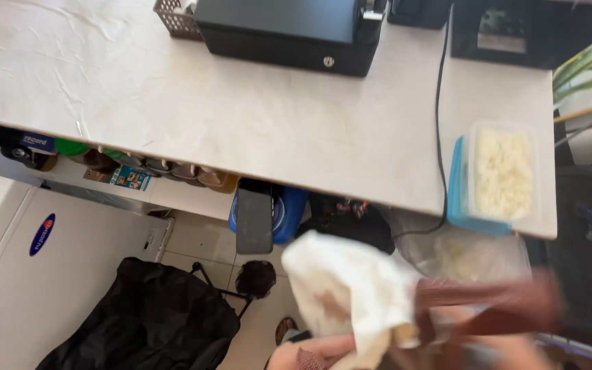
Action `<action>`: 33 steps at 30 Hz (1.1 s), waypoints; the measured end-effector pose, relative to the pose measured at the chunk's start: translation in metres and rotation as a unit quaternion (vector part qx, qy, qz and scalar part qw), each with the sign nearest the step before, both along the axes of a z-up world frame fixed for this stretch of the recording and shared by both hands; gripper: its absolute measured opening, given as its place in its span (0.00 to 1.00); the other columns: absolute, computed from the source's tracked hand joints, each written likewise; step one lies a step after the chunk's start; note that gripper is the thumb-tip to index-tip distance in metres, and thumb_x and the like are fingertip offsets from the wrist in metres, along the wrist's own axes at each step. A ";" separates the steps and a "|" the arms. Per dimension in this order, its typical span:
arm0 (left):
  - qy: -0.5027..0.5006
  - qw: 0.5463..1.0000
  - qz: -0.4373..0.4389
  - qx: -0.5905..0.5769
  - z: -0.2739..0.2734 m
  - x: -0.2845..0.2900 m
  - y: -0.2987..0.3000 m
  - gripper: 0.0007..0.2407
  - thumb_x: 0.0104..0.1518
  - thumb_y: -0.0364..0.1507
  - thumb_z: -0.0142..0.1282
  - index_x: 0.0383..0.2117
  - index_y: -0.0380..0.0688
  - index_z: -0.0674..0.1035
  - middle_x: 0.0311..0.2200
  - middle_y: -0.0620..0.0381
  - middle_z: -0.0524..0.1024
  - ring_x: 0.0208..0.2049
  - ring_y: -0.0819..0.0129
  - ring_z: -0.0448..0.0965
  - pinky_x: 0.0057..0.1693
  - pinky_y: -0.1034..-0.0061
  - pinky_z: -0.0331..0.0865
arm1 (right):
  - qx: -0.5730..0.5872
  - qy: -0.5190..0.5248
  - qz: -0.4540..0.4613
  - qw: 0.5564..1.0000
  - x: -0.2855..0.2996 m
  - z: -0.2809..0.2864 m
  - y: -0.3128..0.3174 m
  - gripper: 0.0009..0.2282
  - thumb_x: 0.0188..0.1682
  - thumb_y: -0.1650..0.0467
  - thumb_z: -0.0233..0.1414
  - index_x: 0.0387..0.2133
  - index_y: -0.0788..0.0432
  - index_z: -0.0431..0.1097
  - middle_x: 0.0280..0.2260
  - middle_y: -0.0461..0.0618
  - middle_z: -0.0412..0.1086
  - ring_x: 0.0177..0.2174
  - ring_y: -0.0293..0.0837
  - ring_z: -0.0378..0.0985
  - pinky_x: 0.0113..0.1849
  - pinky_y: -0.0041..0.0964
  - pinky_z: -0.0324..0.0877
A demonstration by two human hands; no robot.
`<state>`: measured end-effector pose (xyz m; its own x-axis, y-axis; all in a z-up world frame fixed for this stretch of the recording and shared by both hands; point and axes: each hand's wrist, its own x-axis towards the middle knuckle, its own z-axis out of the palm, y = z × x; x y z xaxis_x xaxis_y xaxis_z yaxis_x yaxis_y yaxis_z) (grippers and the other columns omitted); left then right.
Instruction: Cleaning and organizing the service counter area of a coffee shop.
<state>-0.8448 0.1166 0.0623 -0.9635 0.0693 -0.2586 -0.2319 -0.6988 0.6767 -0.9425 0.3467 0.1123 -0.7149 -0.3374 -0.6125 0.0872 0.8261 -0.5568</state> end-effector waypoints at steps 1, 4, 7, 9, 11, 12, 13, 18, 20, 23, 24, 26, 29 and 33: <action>-0.023 0.999 -0.023 -0.020 -0.027 0.020 0.002 0.23 0.62 0.31 0.50 0.59 0.21 0.68 0.54 0.46 0.78 0.58 0.64 0.78 0.66 0.74 0.66 | 0.072 -0.035 0.026 0.996 -0.001 -0.028 -0.010 0.19 0.44 0.60 0.64 0.49 0.49 0.78 0.47 0.41 0.80 0.51 0.33 0.80 0.58 0.28 0.68; -0.091 0.982 -0.084 -0.141 -0.106 0.067 0.002 0.21 0.65 0.30 0.46 0.62 0.30 0.66 0.55 0.46 0.78 0.59 0.62 0.78 0.66 0.75 0.64 | -0.100 -0.187 0.022 0.977 0.039 -0.127 -0.024 0.22 0.44 0.65 0.60 0.54 0.53 0.73 0.47 0.44 0.78 0.50 0.33 0.77 0.54 0.29 0.66; -0.138 0.944 -0.097 -0.282 -0.147 0.076 0.016 0.21 0.60 0.23 0.42 0.63 0.39 0.67 0.56 0.46 0.76 0.60 0.61 0.76 0.65 0.74 0.62 | -0.290 -0.264 -0.046 0.919 0.097 -0.206 -0.029 0.22 0.45 0.73 0.53 0.56 0.60 0.68 0.41 0.47 0.77 0.42 0.35 0.74 0.46 0.31 0.68; -0.136 0.933 -0.077 -0.325 -0.155 0.058 0.020 0.24 0.55 0.18 0.41 0.62 0.40 0.71 0.56 0.47 0.76 0.61 0.61 0.73 0.64 0.72 0.61 | -0.243 -0.234 -0.081 0.938 0.114 -0.242 -0.037 0.20 0.44 0.74 0.51 0.53 0.61 0.71 0.36 0.47 0.79 0.38 0.36 0.76 0.42 0.33 0.71; -0.239 0.902 -0.122 -0.338 -0.157 0.034 0.019 0.19 0.57 0.20 0.40 0.56 0.40 0.75 0.47 0.44 0.81 0.51 0.55 0.81 0.57 0.71 0.70 | -0.236 -0.158 -0.105 0.953 0.109 -0.272 -0.045 0.14 0.48 0.75 0.51 0.47 0.67 0.74 0.32 0.54 0.76 0.34 0.40 0.74 0.38 0.38 0.74; -0.239 0.903 -0.122 -0.335 -0.177 0.026 0.021 0.19 0.57 0.20 0.40 0.56 0.40 0.75 0.47 0.44 0.81 0.51 0.55 0.81 0.57 0.71 0.70 | -0.234 -0.158 -0.105 0.954 0.096 -0.273 -0.052 0.14 0.48 0.75 0.51 0.47 0.67 0.74 0.32 0.54 0.76 0.34 0.40 0.74 0.38 0.38 0.74; -0.229 0.918 -0.086 -0.313 -0.196 0.018 0.023 0.21 0.54 0.19 0.40 0.56 0.40 0.75 0.47 0.44 0.81 0.51 0.53 0.81 0.57 0.70 0.70 | -0.205 -0.118 -0.094 0.967 0.084 -0.273 -0.059 0.16 0.46 0.75 0.51 0.49 0.64 0.72 0.32 0.55 0.78 0.34 0.44 0.78 0.40 0.40 0.74; -0.287 0.874 -0.032 -0.391 -0.289 -0.035 0.028 0.22 0.56 0.19 0.45 0.61 0.39 0.69 0.52 0.42 0.77 0.55 0.55 0.76 0.59 0.70 0.68 | -0.047 -0.008 -0.001 0.999 0.010 -0.255 -0.103 0.17 0.45 0.77 0.49 0.50 0.62 0.68 0.35 0.68 0.75 0.39 0.64 0.78 0.42 0.52 0.71; -0.354 0.869 0.095 -0.333 -0.353 -0.058 0.036 0.26 0.56 0.18 0.45 0.65 0.39 0.63 0.57 0.44 0.72 0.57 0.57 0.73 0.59 0.69 0.67 | -0.068 0.122 0.064 0.988 -0.018 -0.296 -0.104 0.15 0.39 0.78 0.50 0.41 0.62 0.74 0.37 0.66 0.76 0.40 0.66 0.77 0.41 0.54 0.71; -0.389 0.874 0.187 -0.224 -0.354 -0.116 0.038 0.26 0.55 0.18 0.46 0.64 0.43 0.67 0.55 0.47 0.77 0.53 0.60 0.77 0.57 0.72 0.70 | -0.016 0.142 0.063 0.988 -0.080 -0.331 -0.115 0.13 0.41 0.77 0.52 0.40 0.60 0.77 0.40 0.62 0.77 0.40 0.65 0.78 0.42 0.54 0.71; -0.388 0.874 0.189 -0.222 -0.368 -0.137 0.042 0.26 0.55 0.18 0.46 0.64 0.43 0.67 0.55 0.47 0.77 0.53 0.60 0.77 0.57 0.72 0.70 | -0.015 0.144 0.065 0.987 -0.105 -0.353 -0.116 0.13 0.41 0.77 0.52 0.40 0.60 0.77 0.40 0.62 0.77 0.40 0.65 0.78 0.42 0.54 0.71; -0.400 0.885 0.231 -0.051 -0.398 -0.174 0.054 0.27 0.51 0.16 0.53 0.62 0.45 0.69 0.54 0.51 0.75 0.51 0.62 0.76 0.53 0.68 0.72 | 0.252 -0.014 0.066 0.965 -0.150 -0.398 -0.116 0.17 0.51 0.63 0.55 0.45 0.65 0.78 0.48 0.66 0.77 0.49 0.58 0.80 0.50 0.44 0.75; -0.413 0.884 0.193 -0.108 -0.470 -0.207 0.095 0.20 0.60 0.28 0.55 0.59 0.36 0.72 0.54 0.53 0.77 0.53 0.69 0.78 0.56 0.74 0.72 | 0.228 0.011 0.085 0.970 -0.187 -0.413 -0.112 0.17 0.51 0.64 0.54 0.46 0.65 0.77 0.48 0.65 0.77 0.49 0.58 0.79 0.51 0.44 0.74; -0.412 0.884 0.186 -0.116 -0.471 -0.216 0.085 0.21 0.61 0.30 0.54 0.61 0.37 0.70 0.56 0.50 0.74 0.54 0.66 0.76 0.57 0.71 0.71 | 0.167 0.054 0.107 0.979 -0.201 -0.432 -0.098 0.17 0.52 0.64 0.53 0.48 0.64 0.76 0.49 0.63 0.76 0.50 0.57 0.78 0.51 0.44 0.73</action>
